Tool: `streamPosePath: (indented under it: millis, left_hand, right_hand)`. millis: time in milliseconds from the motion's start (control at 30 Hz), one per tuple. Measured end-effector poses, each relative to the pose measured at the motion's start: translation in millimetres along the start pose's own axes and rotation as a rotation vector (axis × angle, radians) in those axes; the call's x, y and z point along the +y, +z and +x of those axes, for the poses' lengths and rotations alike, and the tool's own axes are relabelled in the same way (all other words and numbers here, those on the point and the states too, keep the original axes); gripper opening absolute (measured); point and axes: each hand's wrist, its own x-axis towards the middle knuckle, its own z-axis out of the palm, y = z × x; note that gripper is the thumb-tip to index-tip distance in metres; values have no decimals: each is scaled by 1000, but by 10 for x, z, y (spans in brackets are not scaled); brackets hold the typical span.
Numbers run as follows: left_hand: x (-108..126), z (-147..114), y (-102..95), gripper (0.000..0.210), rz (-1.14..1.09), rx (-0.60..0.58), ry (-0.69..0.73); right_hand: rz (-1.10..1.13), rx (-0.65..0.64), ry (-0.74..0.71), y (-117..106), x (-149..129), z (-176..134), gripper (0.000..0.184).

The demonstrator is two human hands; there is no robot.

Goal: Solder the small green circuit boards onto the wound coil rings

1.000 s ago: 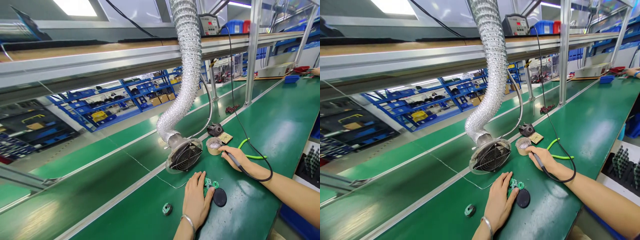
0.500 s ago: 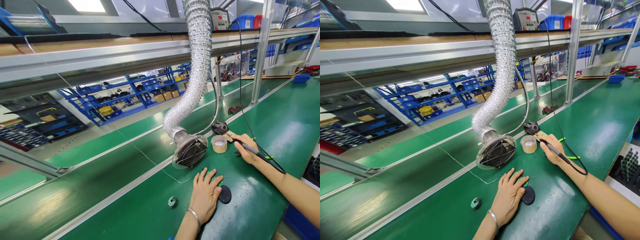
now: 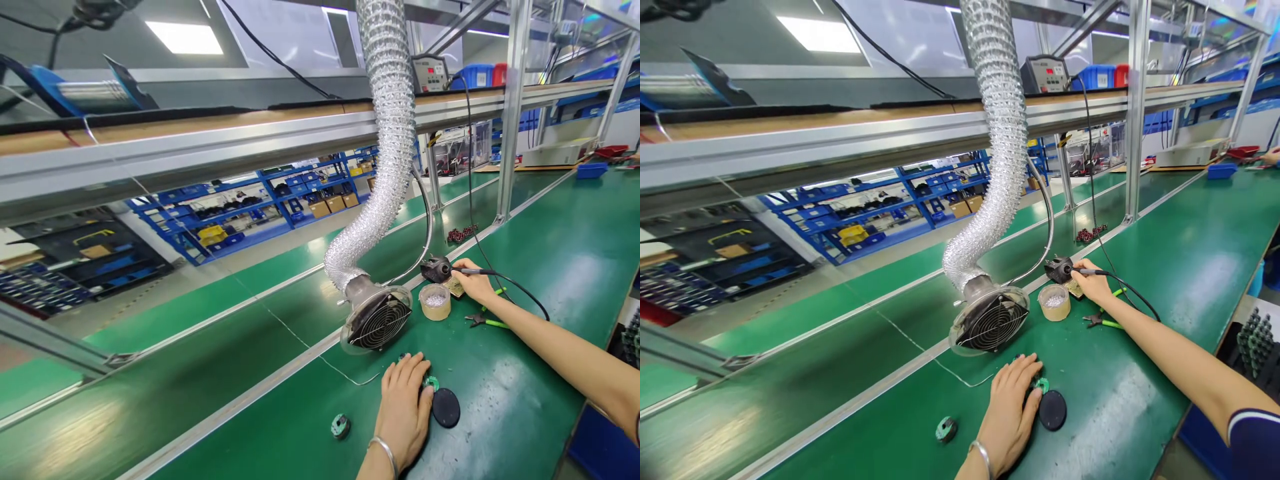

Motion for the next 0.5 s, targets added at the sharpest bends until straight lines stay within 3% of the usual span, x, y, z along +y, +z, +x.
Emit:
streamPosePath:
  millis: [133,233,300,400,500]
  left_hand:
    - [91,-69,-80,37,51,211,-17]
    - [112,-186,-346,26,49,424,-170]
    - [48,-316,-575,18,35,506,-303]
    - [-104,-566,-808,27,28,486,-533]
    - [-227,-761,-789,46,-36,354,-706]
  right_hand:
    - [-86,-64,-3,123,-42,92,28]
    - [-153,-105,2,102,-69,119,26]
    - [-195,-142,13,50,-75,138,27]
    - [-252,-169,29,-36,-76,98,34]
    - [-295,-177,37,-118,-104,-107,39]
